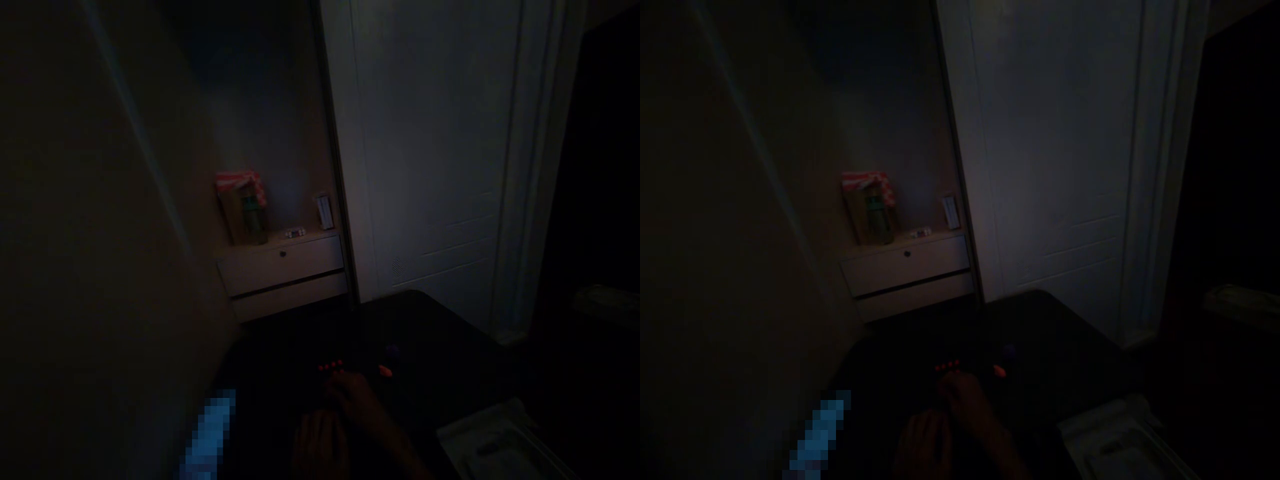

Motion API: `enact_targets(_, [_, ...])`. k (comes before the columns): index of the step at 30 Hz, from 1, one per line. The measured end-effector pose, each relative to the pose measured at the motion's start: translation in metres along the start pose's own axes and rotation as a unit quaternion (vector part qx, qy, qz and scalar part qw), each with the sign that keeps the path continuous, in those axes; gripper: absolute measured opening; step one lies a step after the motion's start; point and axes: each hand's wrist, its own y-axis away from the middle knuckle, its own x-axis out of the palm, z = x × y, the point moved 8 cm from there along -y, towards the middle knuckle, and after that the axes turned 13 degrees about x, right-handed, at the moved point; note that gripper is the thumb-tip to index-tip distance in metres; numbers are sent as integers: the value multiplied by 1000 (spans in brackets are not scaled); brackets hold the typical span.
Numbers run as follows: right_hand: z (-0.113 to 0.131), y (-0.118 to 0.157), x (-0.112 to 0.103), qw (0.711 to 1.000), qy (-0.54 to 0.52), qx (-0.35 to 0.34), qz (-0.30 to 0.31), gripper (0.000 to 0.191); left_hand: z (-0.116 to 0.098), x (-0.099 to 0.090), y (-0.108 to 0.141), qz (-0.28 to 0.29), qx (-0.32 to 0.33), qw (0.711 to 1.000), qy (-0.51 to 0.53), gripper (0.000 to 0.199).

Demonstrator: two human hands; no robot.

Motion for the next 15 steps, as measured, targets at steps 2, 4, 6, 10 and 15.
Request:
enact_targets(2, [1, 0, 1, 1000, -2, -2, 10, 26, -1, 0, 0, 0, 5, 1000, -10, 22])
enact_targets(4, [3, 0, 1, 1000, -1, -2, 18, 26, -1, -1, 1, -1, 3, 1000, -19, 22])
enact_targets(6, [3, 0, 0, 1000, 6, 3, 12, 24, -1, 0, 2, -1, -5, 1000, -19, 22])
enact_targets(10, [0, 0, -2, 1000, 17, 9, -7, 20, 0, 1, 1, 6, -2, 1000, -9, 24])
enact_targets(15, [-5, -1, 1, 999, 22, 0, -26, 17, 2, 3, 2, 12, 3, 1000, -6, 22])
